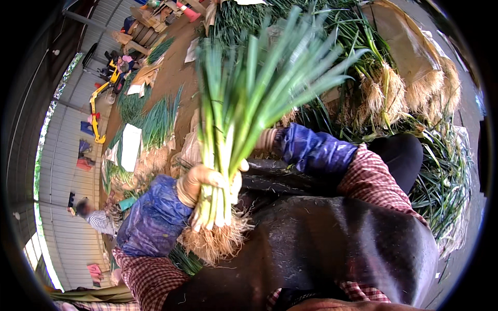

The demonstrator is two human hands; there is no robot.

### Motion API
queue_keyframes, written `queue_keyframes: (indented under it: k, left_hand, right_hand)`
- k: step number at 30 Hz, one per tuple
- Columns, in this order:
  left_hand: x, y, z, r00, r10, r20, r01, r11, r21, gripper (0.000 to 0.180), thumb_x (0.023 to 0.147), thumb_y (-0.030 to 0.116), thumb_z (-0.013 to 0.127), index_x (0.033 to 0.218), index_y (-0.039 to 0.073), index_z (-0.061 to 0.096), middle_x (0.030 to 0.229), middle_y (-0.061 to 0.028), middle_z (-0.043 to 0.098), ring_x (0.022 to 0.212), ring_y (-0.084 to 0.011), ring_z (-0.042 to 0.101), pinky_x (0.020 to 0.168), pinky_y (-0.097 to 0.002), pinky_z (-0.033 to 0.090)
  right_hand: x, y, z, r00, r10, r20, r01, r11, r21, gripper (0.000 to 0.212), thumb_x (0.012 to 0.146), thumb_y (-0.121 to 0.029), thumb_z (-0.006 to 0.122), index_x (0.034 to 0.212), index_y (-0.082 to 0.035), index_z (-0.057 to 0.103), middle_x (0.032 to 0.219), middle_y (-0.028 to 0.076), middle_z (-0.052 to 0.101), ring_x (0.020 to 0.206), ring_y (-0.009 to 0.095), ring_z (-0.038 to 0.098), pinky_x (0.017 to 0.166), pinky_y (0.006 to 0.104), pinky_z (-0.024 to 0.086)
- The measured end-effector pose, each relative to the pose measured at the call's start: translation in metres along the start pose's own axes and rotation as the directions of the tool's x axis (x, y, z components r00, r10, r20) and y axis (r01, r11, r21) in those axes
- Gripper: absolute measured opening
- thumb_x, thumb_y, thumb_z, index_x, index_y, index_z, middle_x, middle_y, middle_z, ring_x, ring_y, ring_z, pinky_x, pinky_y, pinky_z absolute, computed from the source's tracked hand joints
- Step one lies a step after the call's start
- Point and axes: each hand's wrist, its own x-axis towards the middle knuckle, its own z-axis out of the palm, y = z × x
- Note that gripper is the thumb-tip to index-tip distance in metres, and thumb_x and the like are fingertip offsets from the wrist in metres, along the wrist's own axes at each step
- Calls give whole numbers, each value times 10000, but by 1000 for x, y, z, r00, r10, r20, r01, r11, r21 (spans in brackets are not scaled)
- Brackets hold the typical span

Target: The person bundles green onions by hand, gathering stalks into a bunch and tying them with a thin strip.

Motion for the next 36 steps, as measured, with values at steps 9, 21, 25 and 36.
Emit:
queue_keyframes:
  k: [9,21,25,36]
  left_hand:
    - [-26,-38,-18,927,-374,37,354,903,242,280,763,7,629,1016,-105,583,769,-235,665,546,-315,675,452,-370,584]
    - [-113,-37,-80,882,-279,-379,462,670,581,355,720,-12,740,1047,-3,602,732,-82,642,594,-146,610,519,-306,525]
    - [-114,-37,-111,888,-161,-430,456,431,779,381,669,80,780,1000,-24,623,796,-74,675,759,-143,630,687,-303,520]
    - [-105,-30,-97,927,-23,-374,375,71,924,516,662,180,768,1113,18,577,876,-134,682,820,-228,652,759,-350,518]
  right_hand:
    - [-108,-52,-24,958,126,257,-191,951,244,679,756,-399,754,1215,53,539,1100,205,634,1004,279,632,864,378,517]
    - [-261,-3,-82,787,506,354,-217,763,-609,617,730,-406,770,1146,19,605,1042,183,663,977,277,647,846,381,521]
    - [-334,55,-185,719,685,115,-323,476,-818,597,722,-409,775,1123,8,627,1023,176,673,968,276,652,840,382,522]
    - [-213,-29,-247,836,546,-52,-379,506,-775,395,790,-262,753,1076,-7,657,887,139,674,824,282,649,748,355,521]
